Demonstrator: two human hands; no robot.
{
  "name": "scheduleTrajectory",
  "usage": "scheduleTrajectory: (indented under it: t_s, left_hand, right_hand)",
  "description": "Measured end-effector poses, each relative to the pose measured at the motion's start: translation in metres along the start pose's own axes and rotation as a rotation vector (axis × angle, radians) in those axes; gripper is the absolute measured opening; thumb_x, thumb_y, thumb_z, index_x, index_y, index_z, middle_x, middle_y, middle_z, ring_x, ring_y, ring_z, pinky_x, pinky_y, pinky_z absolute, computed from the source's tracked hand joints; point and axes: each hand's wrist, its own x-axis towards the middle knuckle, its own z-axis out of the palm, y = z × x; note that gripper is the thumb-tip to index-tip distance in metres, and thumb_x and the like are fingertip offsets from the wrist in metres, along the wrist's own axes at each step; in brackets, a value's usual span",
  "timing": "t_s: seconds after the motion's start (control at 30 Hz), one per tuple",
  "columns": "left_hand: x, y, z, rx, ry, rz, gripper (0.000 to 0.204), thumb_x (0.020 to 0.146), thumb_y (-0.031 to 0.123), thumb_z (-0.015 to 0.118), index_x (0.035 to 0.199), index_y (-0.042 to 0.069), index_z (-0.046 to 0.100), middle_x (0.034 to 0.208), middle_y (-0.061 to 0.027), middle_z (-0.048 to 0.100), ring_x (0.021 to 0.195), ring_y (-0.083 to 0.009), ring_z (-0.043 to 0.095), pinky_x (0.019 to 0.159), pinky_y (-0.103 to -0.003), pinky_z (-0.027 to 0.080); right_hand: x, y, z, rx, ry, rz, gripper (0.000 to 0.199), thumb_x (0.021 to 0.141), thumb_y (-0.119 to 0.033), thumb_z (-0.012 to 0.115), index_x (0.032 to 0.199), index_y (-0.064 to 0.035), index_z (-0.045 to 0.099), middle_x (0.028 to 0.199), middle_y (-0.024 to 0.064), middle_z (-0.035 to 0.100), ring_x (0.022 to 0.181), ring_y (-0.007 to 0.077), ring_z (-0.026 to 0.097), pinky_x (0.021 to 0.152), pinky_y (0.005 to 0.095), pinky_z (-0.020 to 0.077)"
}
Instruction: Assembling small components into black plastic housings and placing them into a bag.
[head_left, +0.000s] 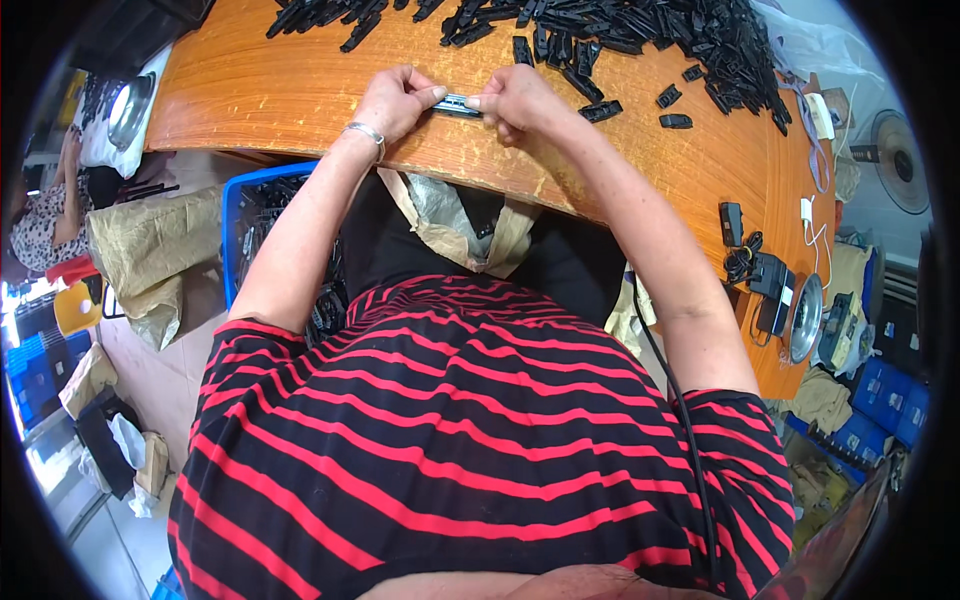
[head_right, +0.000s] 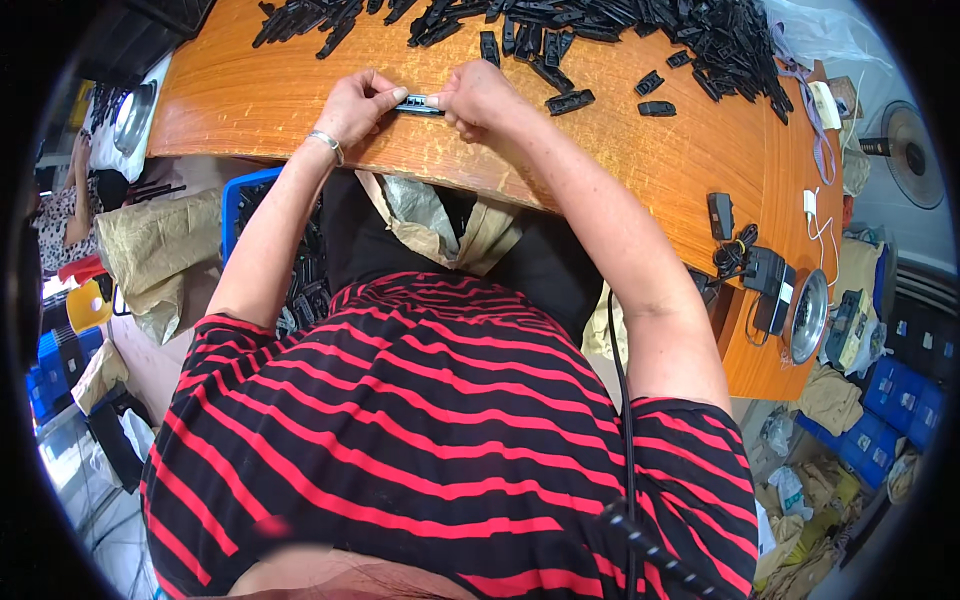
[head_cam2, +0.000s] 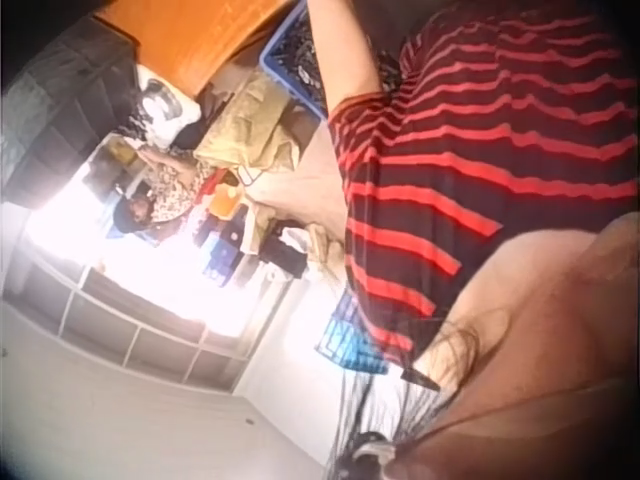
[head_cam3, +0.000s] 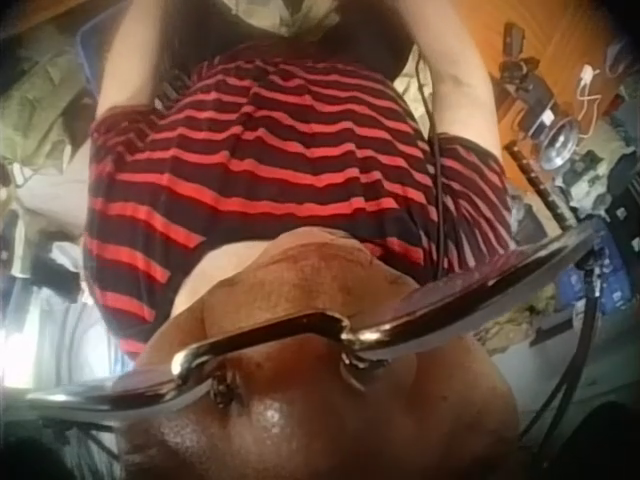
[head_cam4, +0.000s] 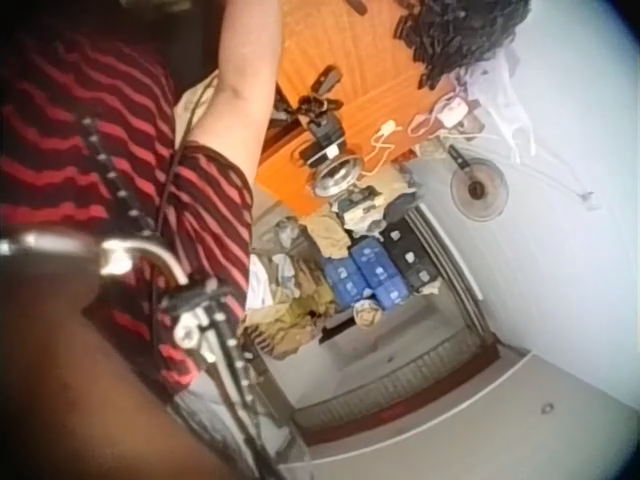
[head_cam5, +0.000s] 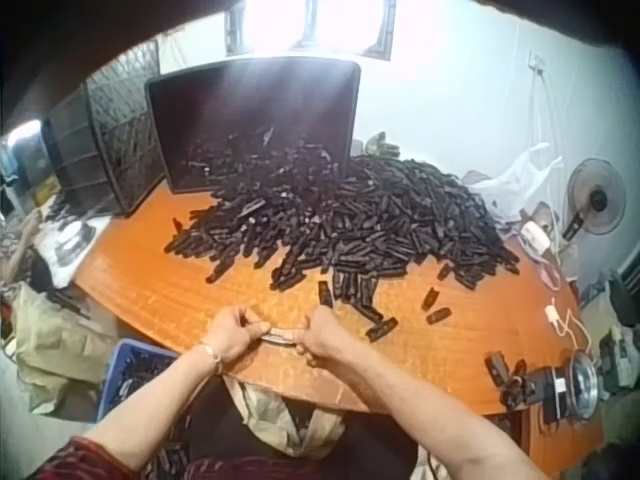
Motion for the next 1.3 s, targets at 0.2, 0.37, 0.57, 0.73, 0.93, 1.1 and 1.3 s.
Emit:
scheduleTrajectory:
  t_s: [0.2, 0.37, 0.57, 0.73, 0.93, 1.1, 1.3]
  left_hand:
    - [0.004, -0.001, 0.006, 0.206, 0.031, 0.077, 0.021, 0.085, 0.02, 0.07, 0.08, 0.002, 0.058, 0.067, -0.0007, 0.057, 0.059, -0.0088, 0.05, 0.054, -0.027, 0.044]
    - [0.003, -0.009, 0.006, 0.189, 0.078, 0.079, 0.025, 0.079, 0.029, 0.073, 0.079, 0.006, 0.063, 0.072, -0.0067, 0.064, 0.068, -0.0177, 0.06, 0.066, -0.033, 0.048]
    - [-0.036, -0.01, 0.008, 0.086, 0.01, 0.177, 0.019, 0.085, 0.019, 0.069, 0.081, 0.002, 0.06, 0.068, 0.0011, 0.057, 0.064, -0.0075, 0.05, 0.058, -0.025, 0.044]
    - [-0.081, -0.022, 0.005, -0.037, 0.029, 0.281, 0.019, 0.085, 0.018, 0.069, 0.081, 0.0, 0.062, 0.068, -0.0028, 0.061, 0.064, -0.0094, 0.055, 0.062, -0.026, 0.046]
    - [-0.08, -0.022, 0.004, -0.135, 0.135, 0.309, 0.015, 0.086, 0.013, 0.067, 0.081, 0.0, 0.061, 0.069, -0.0017, 0.061, 0.064, -0.0072, 0.055, 0.06, -0.024, 0.046]
    - [-0.069, -0.017, 0.005, -0.053, 0.096, 0.318, 0.014, 0.088, 0.013, 0.065, 0.083, 0.001, 0.06, 0.069, 0.0015, 0.058, 0.061, -0.0043, 0.052, 0.056, -0.021, 0.044]
    - [-0.005, 0.012, 0.008, 0.2, 0.344, 0.515, 0.014, 0.079, 0.014, 0.067, 0.089, 0.004, 0.063, 0.085, -0.013, 0.061, 0.076, -0.0282, 0.062, 0.069, -0.036, 0.049]
  right_hand:
    - [0.005, 0.001, -0.001, -0.069, -0.026, 0.036, 0.026, 0.087, -0.018, 0.067, 0.08, -0.002, 0.048, 0.057, 0.0058, 0.057, 0.038, 0.011, 0.049, 0.032, 0.0276, 0.0381]
    - [0.001, 0.007, 0.003, -0.13, 0.014, -0.075, 0.019, 0.088, -0.016, 0.065, 0.085, -0.0015, 0.053, 0.058, 0.0056, 0.059, 0.04, 0.0103, 0.05, 0.034, 0.027, 0.0391]
    - [-0.023, 0.044, 0.015, -0.254, 0.116, -0.375, 0.014, 0.085, -0.014, 0.066, 0.088, -0.0022, 0.058, 0.061, 0.006, 0.061, 0.047, 0.0139, 0.057, 0.043, 0.0278, 0.0433]
    - [-0.084, 0.059, 0.033, -0.699, 0.248, -0.957, 0.015, 0.08, -0.018, 0.068, 0.085, -0.0084, 0.058, 0.07, 0.0102, 0.06, 0.061, 0.0266, 0.061, 0.052, 0.036, 0.0474]
    - [-0.075, 0.111, 0.072, -1.169, 0.184, -0.782, 0.009, 0.078, -0.013, 0.053, 0.084, -0.0064, 0.056, 0.069, 0.0105, 0.06, 0.062, 0.0264, 0.064, 0.051, 0.0361, 0.0515]
    - [-0.08, 0.1, 0.079, -1.09, -0.064, -0.573, 0.02, 0.083, -0.024, 0.059, 0.087, -0.0044, 0.058, 0.074, 0.0147, 0.063, 0.068, 0.0319, 0.064, 0.057, 0.0435, 0.0497]
    - [-0.056, 0.042, 0.015, -0.769, 0.47, -0.703, 0.021, 0.082, -0.027, 0.064, 0.089, -0.0077, 0.06, 0.077, 0.0127, 0.063, 0.072, 0.0345, 0.063, 0.063, 0.0441, 0.0491]
